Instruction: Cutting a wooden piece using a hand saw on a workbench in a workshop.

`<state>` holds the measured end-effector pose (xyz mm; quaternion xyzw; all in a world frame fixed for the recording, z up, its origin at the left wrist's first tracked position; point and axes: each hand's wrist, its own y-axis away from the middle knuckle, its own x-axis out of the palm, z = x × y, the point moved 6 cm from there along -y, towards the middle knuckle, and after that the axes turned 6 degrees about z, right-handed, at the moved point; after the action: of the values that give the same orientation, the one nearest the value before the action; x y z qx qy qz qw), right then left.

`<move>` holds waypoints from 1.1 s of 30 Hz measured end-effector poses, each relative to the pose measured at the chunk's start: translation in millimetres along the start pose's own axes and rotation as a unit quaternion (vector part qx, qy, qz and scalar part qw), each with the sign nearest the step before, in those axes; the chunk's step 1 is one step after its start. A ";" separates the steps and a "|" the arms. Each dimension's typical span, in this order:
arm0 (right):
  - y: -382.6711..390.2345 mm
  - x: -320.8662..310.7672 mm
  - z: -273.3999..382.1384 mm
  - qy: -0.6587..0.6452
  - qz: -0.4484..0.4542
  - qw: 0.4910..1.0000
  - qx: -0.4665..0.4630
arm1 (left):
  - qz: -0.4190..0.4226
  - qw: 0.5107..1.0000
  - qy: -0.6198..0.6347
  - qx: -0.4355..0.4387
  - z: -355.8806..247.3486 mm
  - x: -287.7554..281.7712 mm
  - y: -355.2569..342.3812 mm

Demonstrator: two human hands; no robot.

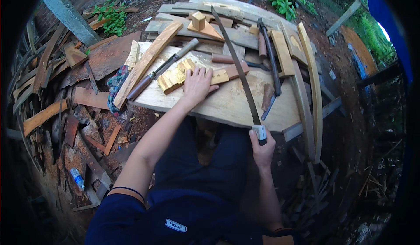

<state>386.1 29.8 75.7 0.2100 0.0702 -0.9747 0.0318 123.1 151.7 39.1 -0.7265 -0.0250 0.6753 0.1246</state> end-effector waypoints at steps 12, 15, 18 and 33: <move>58.1 0.3 -43.5 -0.082 0.037 0.985 0.146 | 0.060 0.998 0.009 -0.010 5.2 -4.4 -28.9; 52.9 4.4 -41.2 -0.080 0.041 0.985 0.145 | 0.048 0.999 0.020 0.006 2.8 -3.8 -25.3; 50.9 6.7 -30.5 -0.069 0.050 0.987 0.137 | 0.022 0.999 0.007 0.043 1.3 -0.3 -6.8; 50.7 16.9 -33.7 -0.040 0.067 0.984 0.162 | 0.144 0.986 0.079 0.032 8.8 -0.7 -16.0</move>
<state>389.0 -15.7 32.1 0.1776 -0.1040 -0.9764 0.0658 116.4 168.3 42.7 -0.7695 0.1114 0.6268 0.0508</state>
